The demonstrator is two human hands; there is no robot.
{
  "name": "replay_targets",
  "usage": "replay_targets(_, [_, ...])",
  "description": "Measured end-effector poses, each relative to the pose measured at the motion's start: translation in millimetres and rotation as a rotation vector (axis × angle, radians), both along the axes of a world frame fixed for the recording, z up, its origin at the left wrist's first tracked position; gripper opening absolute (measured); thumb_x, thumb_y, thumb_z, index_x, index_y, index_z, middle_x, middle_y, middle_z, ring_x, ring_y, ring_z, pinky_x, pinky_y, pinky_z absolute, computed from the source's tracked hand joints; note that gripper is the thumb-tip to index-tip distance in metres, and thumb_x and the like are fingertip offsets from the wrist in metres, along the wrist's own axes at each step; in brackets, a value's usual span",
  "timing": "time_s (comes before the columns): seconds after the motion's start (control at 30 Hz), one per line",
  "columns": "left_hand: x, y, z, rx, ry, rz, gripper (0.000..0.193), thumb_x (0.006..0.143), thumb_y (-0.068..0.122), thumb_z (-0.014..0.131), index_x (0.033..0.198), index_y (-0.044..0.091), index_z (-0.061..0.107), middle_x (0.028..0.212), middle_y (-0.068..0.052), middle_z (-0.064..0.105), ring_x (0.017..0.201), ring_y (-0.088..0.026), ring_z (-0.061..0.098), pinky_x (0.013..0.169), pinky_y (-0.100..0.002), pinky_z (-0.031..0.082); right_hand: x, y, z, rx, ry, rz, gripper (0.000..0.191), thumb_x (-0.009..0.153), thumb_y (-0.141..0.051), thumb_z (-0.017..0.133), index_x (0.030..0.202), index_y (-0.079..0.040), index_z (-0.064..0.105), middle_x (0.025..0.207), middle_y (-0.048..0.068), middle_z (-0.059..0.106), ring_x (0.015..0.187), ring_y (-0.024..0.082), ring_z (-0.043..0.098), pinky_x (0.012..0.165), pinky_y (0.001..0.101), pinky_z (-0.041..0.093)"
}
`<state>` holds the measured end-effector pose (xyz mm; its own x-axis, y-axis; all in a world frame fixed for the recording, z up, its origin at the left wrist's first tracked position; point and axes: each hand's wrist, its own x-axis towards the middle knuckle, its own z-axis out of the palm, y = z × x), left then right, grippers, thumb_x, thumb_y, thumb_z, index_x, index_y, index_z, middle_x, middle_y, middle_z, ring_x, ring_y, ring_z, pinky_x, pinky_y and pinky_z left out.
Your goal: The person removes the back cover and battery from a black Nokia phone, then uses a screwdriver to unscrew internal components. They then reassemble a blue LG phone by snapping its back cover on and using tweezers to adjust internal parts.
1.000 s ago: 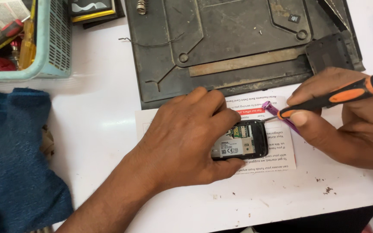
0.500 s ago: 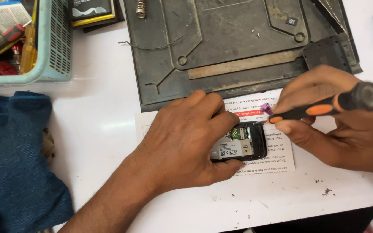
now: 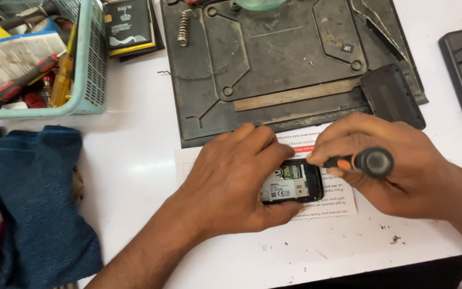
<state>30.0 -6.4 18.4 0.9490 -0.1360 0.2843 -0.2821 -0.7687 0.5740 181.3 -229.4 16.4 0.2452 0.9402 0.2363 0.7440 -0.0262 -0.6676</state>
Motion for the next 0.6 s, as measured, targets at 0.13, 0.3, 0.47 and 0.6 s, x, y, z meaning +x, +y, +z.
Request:
replay_targets(0.13, [2.3, -1.1, -1.6, -0.093, -0.1, 0.07, 0.05, 0.081, 0.033, 0.084, 0.118, 0.003, 0.067, 0.1, -0.007, 0.063, 0.094, -0.024, 0.062, 0.075, -0.04, 0.052, 0.2, 5.0, -1.5, 0.04, 0.013, -0.024, 0.021, 0.092, -0.015, 0.069, 0.112, -0.011, 0.07, 0.103, 0.003, 0.071, 0.089, 0.012, 0.073, 0.071, 0.0272, 0.058])
replay_targets(0.3, [8.8, -10.8, 2.2, -0.395, -0.07, 0.136, 0.04, 0.09, 0.017, 0.077, 0.126, 0.004, 0.066, 0.107, -0.008, 0.069, 0.081, -0.016, 0.066, 0.069, -0.031, 0.055, 4.5, 9.9, -1.4, 0.068, 0.004, -0.099, 0.021, 0.092, -0.014, 0.072, 0.111, -0.006, 0.068, 0.101, 0.003, 0.069, 0.083, 0.012, 0.068, 0.07, 0.0276, 0.056])
replay_targets(0.47, [20.8, -25.7, 4.2, -0.497, 0.126, 0.162, 0.028, 0.085, 0.01, 0.074, 0.112, 0.003, 0.073, 0.083, -0.008, 0.07, 0.058, -0.011, 0.061, 0.052, -0.03, 0.048, 8.3, 13.6, 13.5, 0.044, 0.037, -0.043, 0.022, 0.088, -0.016, 0.077, 0.108, -0.008, 0.073, 0.093, 0.002, 0.067, 0.078, 0.011, 0.066, 0.062, 0.0246, 0.054])
replay_targets(0.6, [26.6, -24.9, 0.3, -0.502, 0.241, 0.149, 0.02, 0.087, 0.013, 0.074, 0.105, 0.004, 0.075, 0.069, -0.007, 0.069, 0.055, -0.011, 0.059, 0.052, -0.031, 0.047, 13.2, 18.1, 38.0, -0.127, -0.028, -0.034, 0.022, 0.084, -0.021, 0.075, 0.103, -0.008, 0.074, 0.082, 0.002, 0.071, 0.073, 0.013, 0.065, 0.057, 0.0263, 0.054])
